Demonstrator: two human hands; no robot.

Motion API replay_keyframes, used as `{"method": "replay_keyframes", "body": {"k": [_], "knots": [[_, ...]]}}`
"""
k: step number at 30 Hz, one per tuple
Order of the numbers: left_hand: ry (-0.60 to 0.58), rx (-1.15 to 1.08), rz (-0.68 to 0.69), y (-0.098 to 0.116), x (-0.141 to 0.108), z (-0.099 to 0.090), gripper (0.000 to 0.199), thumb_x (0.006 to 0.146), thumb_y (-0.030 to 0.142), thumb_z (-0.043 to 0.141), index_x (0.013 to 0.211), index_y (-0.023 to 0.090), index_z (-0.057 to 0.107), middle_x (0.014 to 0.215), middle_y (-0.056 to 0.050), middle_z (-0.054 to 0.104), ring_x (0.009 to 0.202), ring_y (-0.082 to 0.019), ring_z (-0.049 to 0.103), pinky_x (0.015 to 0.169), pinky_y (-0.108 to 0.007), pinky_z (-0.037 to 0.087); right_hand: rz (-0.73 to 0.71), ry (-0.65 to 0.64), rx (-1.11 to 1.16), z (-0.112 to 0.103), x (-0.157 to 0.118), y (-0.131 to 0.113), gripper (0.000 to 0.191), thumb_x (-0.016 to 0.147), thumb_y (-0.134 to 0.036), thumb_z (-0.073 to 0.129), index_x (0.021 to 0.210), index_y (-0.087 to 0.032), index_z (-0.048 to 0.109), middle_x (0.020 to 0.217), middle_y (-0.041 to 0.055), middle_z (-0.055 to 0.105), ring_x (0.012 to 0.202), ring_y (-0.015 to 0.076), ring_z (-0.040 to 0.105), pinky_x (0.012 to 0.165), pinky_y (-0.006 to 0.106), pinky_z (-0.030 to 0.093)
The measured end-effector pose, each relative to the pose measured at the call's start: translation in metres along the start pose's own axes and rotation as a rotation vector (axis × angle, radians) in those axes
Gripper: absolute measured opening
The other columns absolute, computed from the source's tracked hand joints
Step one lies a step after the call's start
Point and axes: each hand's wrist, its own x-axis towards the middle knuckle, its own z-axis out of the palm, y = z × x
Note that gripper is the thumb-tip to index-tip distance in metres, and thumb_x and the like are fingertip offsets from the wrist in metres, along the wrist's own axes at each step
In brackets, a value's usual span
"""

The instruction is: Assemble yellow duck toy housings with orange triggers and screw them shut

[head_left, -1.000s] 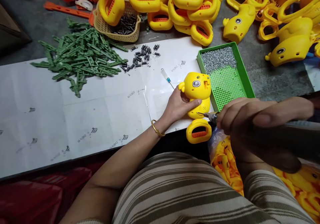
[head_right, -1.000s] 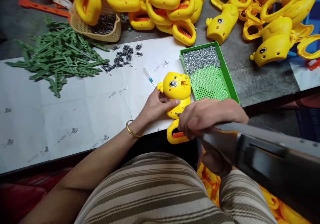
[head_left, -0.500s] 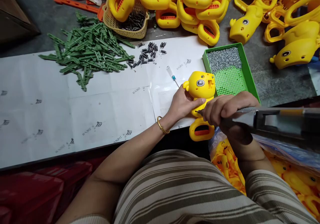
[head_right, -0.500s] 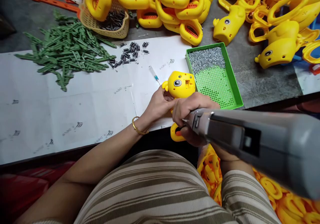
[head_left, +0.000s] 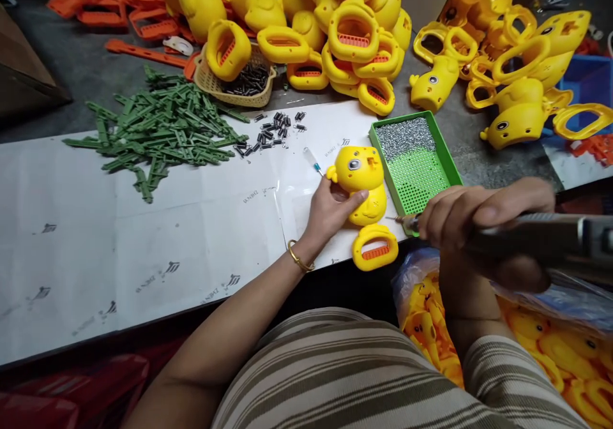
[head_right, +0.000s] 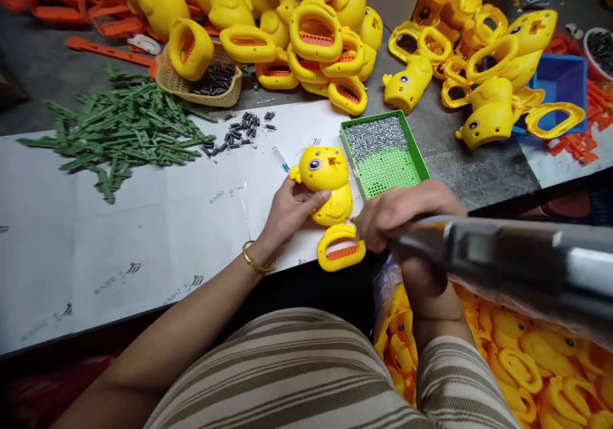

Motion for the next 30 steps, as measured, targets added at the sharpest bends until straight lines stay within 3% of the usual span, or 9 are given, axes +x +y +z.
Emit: {"method": "replay_keyframes", "body": {"k": [2, 4, 8, 13, 23, 30], "knots": [[0.015, 0.029, -0.016, 0.004, 0.003, -0.002, 0.069, 0.062, 0.043, 0.085, 0.116, 0.018, 0.050, 0.116, -0.010, 0.065, 0.090, -0.021, 0.067, 0.075, -0.034, 0.058, -0.132, 0.150, -0.010, -0.013, 0.005, 0.011, 0.020, 0.081, -0.040, 0.069, 0.096, -0.027, 0.066, 0.053, -0.0066, 0.049, 0.038, 0.0123, 0.048, 0.040, 0.027, 0.048], [-0.002, 0.115, -0.009, 0.007, 0.005, -0.002, 0.073, 0.058, 0.043, 0.088, 0.116, 0.020, 0.049, 0.118, -0.009, 0.064, 0.090, -0.021, 0.066, 0.074, -0.033, 0.057, -0.169, 0.256, -0.047, -0.024, 0.008, 0.029, 0.018, 0.080, -0.036, 0.067, 0.095, -0.027, 0.065, 0.052, -0.0065, 0.047, 0.037, 0.0125, 0.046, 0.036, 0.027, 0.044], [-0.020, 0.240, -0.004, 0.006, 0.004, 0.000, 0.076, 0.053, 0.043, 0.090, 0.112, 0.020, 0.048, 0.116, -0.008, 0.064, 0.093, -0.021, 0.065, 0.076, -0.032, 0.057, -0.165, 0.327, -0.093, -0.034, 0.015, 0.061, 0.015, 0.080, -0.036, 0.067, 0.091, -0.027, 0.064, 0.050, -0.0071, 0.045, 0.034, 0.0125, 0.042, 0.030, 0.026, 0.038], [-0.035, 0.231, -0.055, 0.006, 0.005, 0.000, 0.076, 0.054, 0.046, 0.089, 0.110, 0.020, 0.047, 0.118, -0.009, 0.063, 0.095, -0.023, 0.066, 0.076, -0.035, 0.058, -0.083, 0.392, -0.104, -0.036, 0.024, 0.072, 0.022, 0.076, -0.045, 0.072, 0.084, -0.028, 0.061, 0.047, -0.0076, 0.046, 0.032, 0.0125, 0.041, 0.029, 0.027, 0.035], [-0.034, 0.208, -0.053, 0.006, 0.004, 0.000, 0.074, 0.053, 0.046, 0.089, 0.109, 0.020, 0.048, 0.121, -0.010, 0.063, 0.097, -0.025, 0.067, 0.077, -0.036, 0.059, -0.113, 0.384, -0.042, -0.038, 0.022, 0.079, 0.017, 0.080, -0.039, 0.071, 0.087, -0.026, 0.064, 0.049, -0.0071, 0.044, 0.034, 0.0113, 0.041, 0.032, 0.026, 0.036], [-0.036, 0.175, -0.045, 0.005, 0.003, -0.001, 0.073, 0.054, 0.044, 0.090, 0.110, 0.020, 0.049, 0.123, -0.010, 0.062, 0.099, -0.024, 0.067, 0.078, -0.034, 0.059, -0.060, 0.380, -0.112, -0.038, 0.021, 0.083, 0.024, 0.076, -0.050, 0.074, 0.085, -0.032, 0.061, 0.049, -0.0066, 0.043, 0.033, 0.0129, 0.038, 0.030, 0.030, 0.030]]}}
